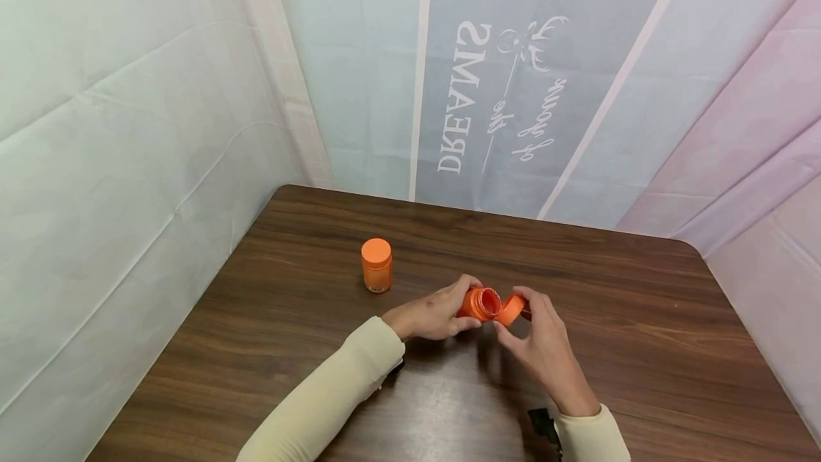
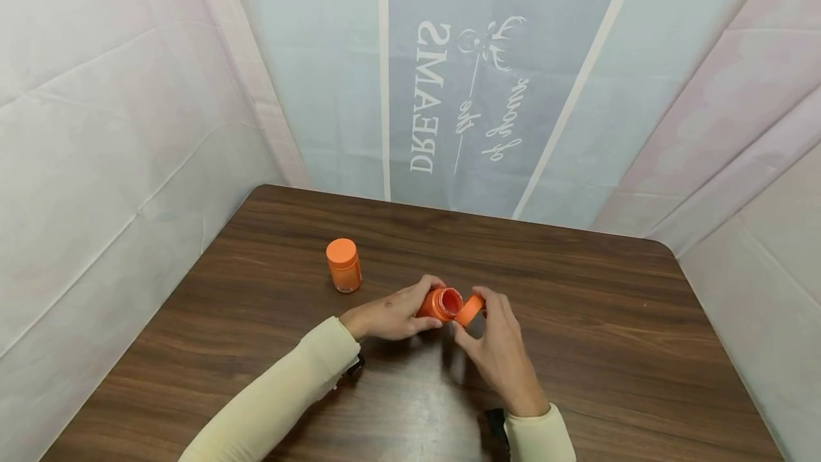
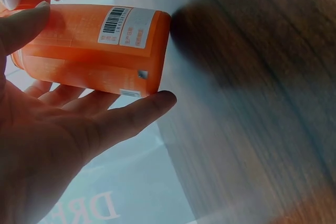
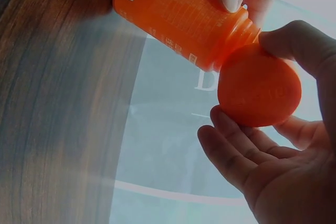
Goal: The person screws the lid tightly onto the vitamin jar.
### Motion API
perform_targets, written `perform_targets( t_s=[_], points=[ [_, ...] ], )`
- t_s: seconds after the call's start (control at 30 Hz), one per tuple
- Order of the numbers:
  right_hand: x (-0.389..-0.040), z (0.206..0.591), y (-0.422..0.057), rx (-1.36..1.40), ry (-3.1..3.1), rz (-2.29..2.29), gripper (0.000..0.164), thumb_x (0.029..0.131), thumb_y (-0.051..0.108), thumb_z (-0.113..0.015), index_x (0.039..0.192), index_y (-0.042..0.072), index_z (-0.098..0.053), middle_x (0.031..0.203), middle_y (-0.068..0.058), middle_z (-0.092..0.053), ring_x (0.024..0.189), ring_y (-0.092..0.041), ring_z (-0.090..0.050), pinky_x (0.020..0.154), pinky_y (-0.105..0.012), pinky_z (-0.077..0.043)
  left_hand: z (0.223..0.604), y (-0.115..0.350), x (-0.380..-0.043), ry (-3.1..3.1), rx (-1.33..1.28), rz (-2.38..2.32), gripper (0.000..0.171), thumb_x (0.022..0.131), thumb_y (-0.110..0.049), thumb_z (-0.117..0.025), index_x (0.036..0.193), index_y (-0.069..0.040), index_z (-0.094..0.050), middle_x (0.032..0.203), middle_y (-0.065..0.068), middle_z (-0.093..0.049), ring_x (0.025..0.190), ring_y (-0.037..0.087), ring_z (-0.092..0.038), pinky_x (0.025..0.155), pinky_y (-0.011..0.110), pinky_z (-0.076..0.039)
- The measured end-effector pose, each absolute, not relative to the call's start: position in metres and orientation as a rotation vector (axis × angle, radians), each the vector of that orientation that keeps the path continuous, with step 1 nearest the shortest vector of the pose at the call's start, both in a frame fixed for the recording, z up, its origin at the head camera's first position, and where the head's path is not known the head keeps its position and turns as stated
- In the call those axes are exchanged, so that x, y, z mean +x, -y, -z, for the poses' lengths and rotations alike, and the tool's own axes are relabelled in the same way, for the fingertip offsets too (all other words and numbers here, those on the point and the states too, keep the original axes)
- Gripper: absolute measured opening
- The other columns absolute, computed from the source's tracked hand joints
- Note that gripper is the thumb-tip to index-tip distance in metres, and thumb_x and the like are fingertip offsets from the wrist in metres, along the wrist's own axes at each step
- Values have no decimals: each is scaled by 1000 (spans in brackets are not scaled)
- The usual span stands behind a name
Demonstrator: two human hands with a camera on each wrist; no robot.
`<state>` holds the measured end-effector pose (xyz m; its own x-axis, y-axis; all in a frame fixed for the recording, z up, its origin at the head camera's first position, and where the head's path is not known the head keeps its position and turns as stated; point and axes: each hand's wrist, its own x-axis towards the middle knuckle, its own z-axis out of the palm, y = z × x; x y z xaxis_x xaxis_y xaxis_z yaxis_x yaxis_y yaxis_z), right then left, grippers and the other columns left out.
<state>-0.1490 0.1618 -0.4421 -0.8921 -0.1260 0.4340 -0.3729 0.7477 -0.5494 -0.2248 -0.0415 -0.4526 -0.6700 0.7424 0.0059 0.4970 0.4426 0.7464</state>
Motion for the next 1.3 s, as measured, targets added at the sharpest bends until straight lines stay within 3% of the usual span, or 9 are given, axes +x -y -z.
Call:
perform_targets(
  t_s=[0.33,0.87,1.3],
  points=[
    [-152,439,-159,419,2574,-913,60,72,-3,-86,122,-9,-53,110,-24,-62,93,-38,-66,78,-52,-56,453,43,-224,-2375,1069,-1075,53,99,-28,-65,139,-15,-33,125,1,-51,104,7,-53,89,21,-45],
    [-154,434,-154,492,2577,-846,62,73,1,-88,127,-6,-59,111,-19,-63,90,-29,-64,72,-46,-56,450,45,-224,-2379,1097,-1060,53,98,-26,-66,140,-14,-34,118,1,-53,97,8,-52,84,20,-44],
    [-153,435,-154,537,2591,-833,63,76,4,-87,132,-5,-59,115,-19,-62,96,-31,-65,75,-47,-55,447,43,-222,-2416,1078,-991,52,98,-27,-65,143,-14,-40,119,-2,-54,98,7,-52,87,22,-44]
  ],
)
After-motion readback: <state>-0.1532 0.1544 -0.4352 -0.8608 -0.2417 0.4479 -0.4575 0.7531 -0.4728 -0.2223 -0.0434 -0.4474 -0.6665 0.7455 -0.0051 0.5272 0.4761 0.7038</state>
